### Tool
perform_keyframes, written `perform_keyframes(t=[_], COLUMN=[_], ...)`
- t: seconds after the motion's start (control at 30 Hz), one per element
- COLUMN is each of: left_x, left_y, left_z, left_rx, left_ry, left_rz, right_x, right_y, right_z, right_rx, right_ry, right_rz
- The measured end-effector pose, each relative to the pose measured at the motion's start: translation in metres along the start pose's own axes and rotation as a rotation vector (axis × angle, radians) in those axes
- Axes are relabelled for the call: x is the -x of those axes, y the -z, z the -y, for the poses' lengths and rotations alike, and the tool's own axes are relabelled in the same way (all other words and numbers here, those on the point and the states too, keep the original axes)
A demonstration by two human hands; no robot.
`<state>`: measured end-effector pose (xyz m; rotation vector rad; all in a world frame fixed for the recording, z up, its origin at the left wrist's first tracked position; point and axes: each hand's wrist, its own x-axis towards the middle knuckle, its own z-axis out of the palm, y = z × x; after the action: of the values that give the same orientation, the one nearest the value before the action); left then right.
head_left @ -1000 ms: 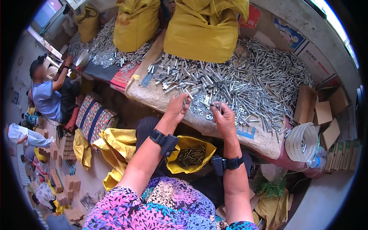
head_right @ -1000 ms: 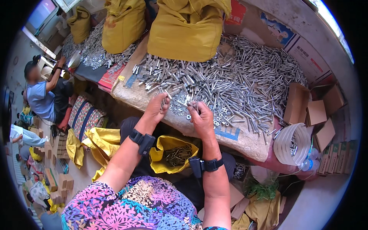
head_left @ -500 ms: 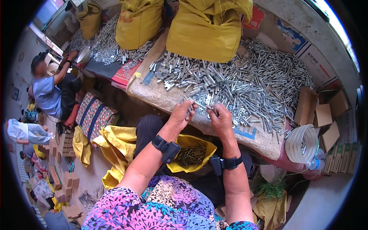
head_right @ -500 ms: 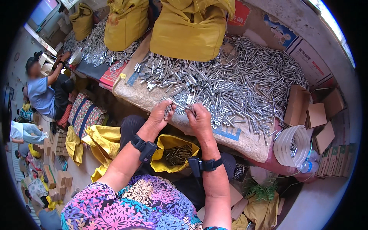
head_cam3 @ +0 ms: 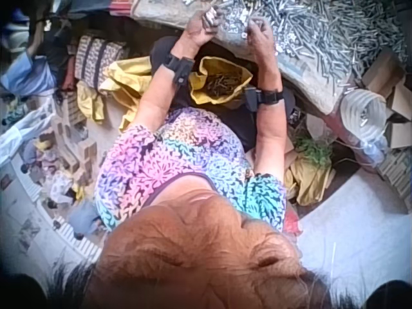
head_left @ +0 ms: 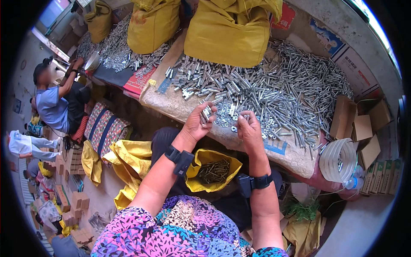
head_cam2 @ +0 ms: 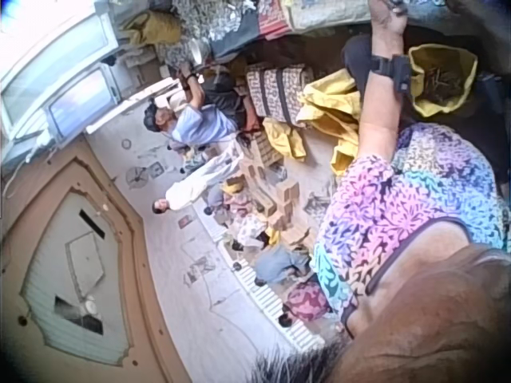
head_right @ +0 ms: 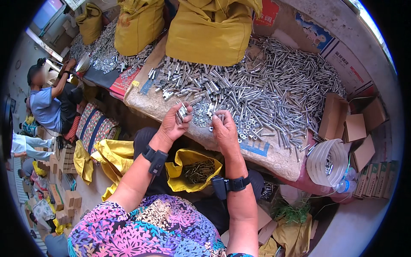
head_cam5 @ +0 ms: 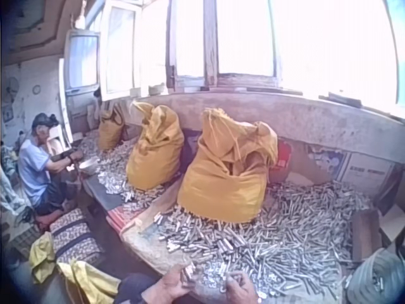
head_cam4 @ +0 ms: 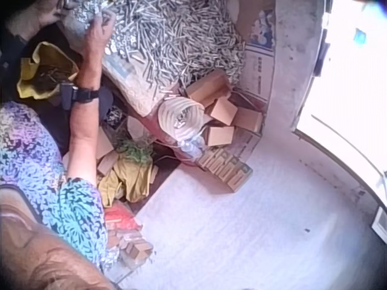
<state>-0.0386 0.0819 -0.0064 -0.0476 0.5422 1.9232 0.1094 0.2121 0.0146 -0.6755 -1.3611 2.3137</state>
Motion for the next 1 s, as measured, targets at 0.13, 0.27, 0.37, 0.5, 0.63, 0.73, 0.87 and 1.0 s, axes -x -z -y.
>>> perform_keyframes(t=[0.13, 0.27, 0.37, 0.5, 0.63, 0.73, 0.87, 1.0], left_x=[-0.012, -0.021, -0.034, -0.036, -0.035, -0.030, -0.024, -0.006], left_y=[0.003, -0.014, -0.009, -0.009, -0.009, -0.016, -0.003, -0.009], left_z=[-0.015, -0.019, -0.017, -0.024, -0.023, -0.022, -0.020, -0.005], left_rx=[-0.420, -0.974, -1.339, -1.871, -2.061, -2.021, -1.846, -1.649], left_ry=[-0.043, -0.212, -0.470, -0.434, -0.352, -0.333, -0.389, -0.373], left_rz=[-0.234, -0.321, -0.404, -0.453, -0.456, -0.439, -0.360, -0.233], right_x=[-0.003, -0.004, -0.006, -0.006, -0.005, -0.005, -0.005, -0.010], right_y=[0.007, 0.006, 0.007, 0.007, 0.006, 0.009, 0.004, -0.002], right_z=[-0.004, -0.004, -0.006, -0.003, 0.002, 0.002, 0.005, -0.006], right_rx=[0.098, 0.114, 0.147, 0.027, -0.144, -0.172, -0.136, -0.080], right_ry=[0.097, 0.132, 0.152, 0.094, 0.050, 0.035, 0.053, 0.196], right_rz=[-0.028, -0.069, -0.073, -0.072, -0.054, -0.027, 0.007, -0.062])
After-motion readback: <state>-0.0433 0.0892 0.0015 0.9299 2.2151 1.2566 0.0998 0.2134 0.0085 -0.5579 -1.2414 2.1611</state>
